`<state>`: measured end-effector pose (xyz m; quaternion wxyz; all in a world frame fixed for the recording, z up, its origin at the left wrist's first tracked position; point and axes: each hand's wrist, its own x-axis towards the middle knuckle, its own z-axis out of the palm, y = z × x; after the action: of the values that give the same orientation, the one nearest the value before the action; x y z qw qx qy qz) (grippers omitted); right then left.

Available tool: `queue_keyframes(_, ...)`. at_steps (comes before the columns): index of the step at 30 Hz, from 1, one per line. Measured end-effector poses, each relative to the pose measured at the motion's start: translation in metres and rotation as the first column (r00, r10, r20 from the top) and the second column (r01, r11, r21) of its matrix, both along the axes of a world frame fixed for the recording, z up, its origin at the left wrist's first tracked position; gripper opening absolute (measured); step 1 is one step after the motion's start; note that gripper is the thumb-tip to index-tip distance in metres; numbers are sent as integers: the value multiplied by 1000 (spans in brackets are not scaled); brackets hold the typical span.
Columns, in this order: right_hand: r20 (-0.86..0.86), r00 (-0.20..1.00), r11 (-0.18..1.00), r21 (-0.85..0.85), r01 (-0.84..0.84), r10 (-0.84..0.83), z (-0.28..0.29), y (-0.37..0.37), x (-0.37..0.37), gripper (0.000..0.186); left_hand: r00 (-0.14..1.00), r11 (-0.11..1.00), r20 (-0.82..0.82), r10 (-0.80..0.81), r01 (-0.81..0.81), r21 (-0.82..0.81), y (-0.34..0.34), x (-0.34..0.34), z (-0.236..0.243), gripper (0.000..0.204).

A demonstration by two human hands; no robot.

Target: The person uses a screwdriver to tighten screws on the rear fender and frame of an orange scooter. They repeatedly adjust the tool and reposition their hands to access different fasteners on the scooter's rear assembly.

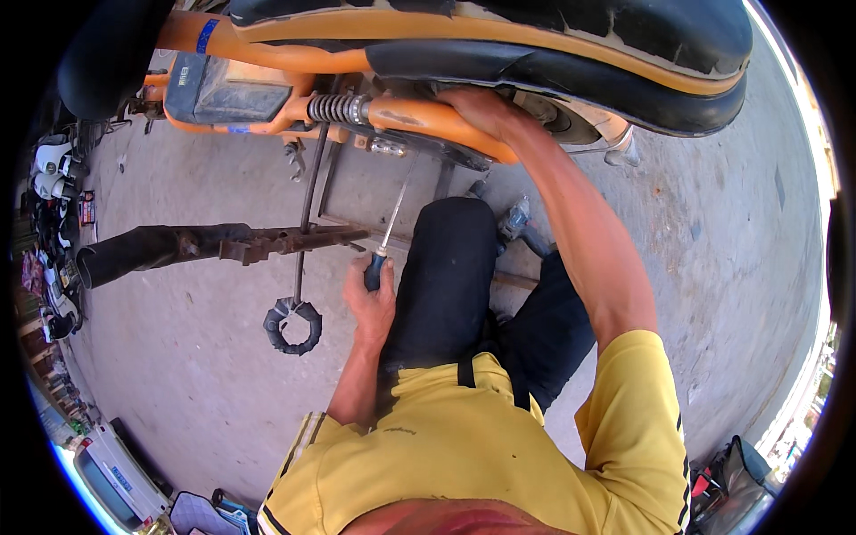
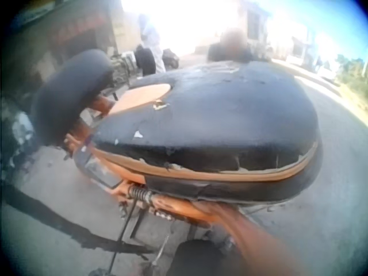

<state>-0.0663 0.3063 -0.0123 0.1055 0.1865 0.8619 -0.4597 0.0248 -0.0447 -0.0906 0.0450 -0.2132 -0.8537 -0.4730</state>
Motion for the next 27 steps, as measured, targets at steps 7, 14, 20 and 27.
queue_keyframes(7, -52, 993, 994, -22, 108, -109, 2, -7, 8, 48, 999, 1000, 48, 2, -1, -16, -6, -9, -2, 21)
queue_keyframes(14, -63, 997, 999, 0, 35, -35, -5, -2, 4, 47, 423, 820, 849, -317, -327, 469, -12, -26, 7, 15)
queue_keyframes(20, -27, 999, 999, -35, -18, 17, 0, 0, 2, 42, 353, 770, 843, -407, -364, 524, -13, -32, 5, 14)
queue_keyframes(27, -30, 998, 998, 33, -54, 55, 4, 2, 4, 43, 564, 774, 759, -326, -302, 557, -10, -12, -13, 15)
